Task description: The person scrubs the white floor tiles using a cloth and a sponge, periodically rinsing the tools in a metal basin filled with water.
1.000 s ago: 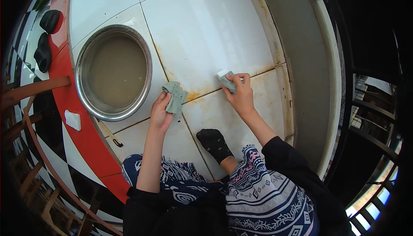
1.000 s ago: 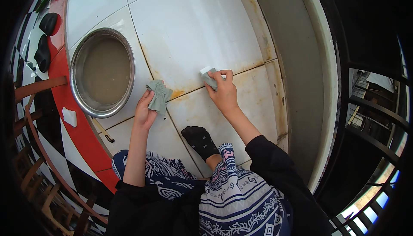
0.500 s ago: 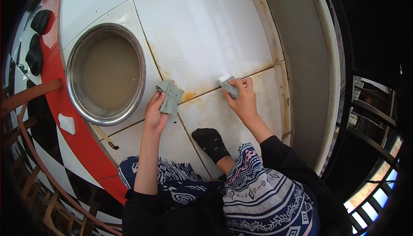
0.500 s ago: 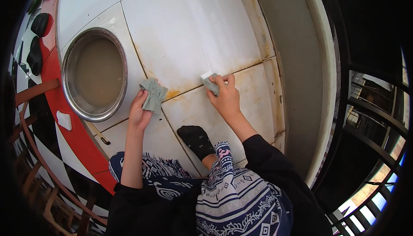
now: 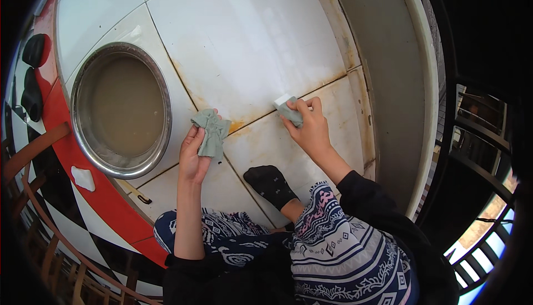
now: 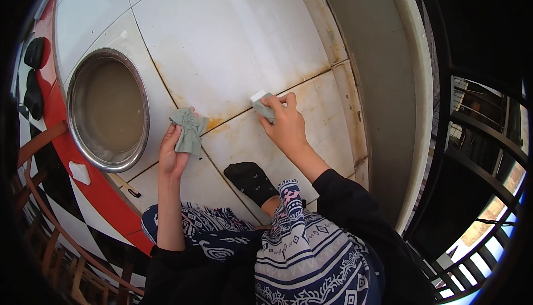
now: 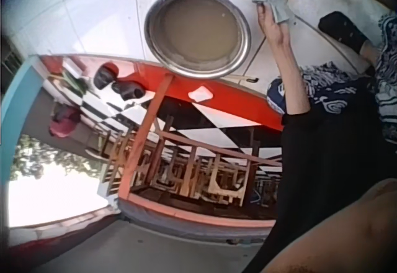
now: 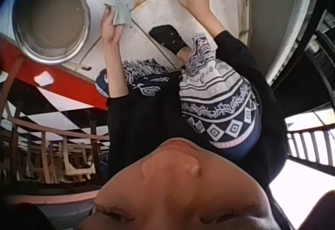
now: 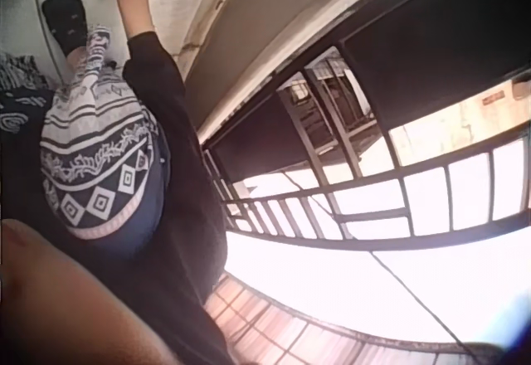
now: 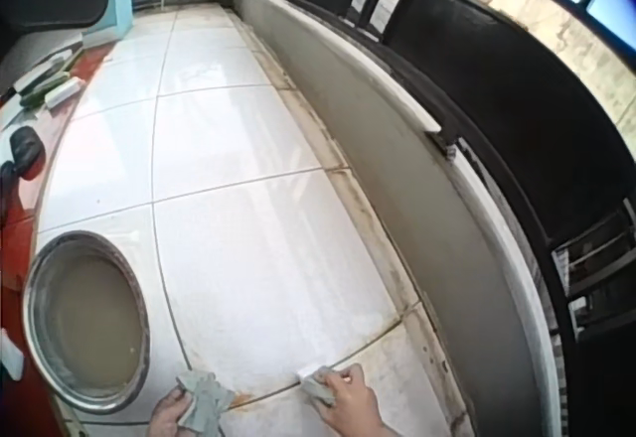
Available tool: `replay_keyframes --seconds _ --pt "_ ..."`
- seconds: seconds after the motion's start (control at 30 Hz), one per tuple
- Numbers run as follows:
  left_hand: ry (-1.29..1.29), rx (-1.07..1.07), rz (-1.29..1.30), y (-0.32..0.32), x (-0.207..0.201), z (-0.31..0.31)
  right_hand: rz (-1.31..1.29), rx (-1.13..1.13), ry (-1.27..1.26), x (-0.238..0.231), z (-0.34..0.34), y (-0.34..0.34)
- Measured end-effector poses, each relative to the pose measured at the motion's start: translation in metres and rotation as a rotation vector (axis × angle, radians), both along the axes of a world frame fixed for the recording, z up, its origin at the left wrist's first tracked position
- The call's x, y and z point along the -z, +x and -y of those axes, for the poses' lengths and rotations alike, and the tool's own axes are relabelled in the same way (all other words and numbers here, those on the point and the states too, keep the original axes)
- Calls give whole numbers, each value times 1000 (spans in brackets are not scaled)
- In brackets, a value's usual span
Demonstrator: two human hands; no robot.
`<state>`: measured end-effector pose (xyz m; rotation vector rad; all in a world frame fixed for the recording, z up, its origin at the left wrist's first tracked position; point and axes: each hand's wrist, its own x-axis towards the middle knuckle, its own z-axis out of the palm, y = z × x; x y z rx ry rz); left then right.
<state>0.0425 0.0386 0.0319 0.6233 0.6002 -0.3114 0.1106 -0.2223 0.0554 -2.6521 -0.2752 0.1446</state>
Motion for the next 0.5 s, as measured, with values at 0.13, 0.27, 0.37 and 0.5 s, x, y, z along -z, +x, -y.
replay_keyframes --seconds 0.13,0.27,0.37,0.5 --pt "-15 16 12 0 -3 -1 17 -11 17 -1 -25 45" --pt "-24 43 19 2 0 6 -43 29 -30 -10 -46 99" --pt "-7 11 10 -7 4 -4 -35 59 9 -5 -45 83" --pt "31 0 3 -7 2 -7 -18 8 58 3 -1 -2"
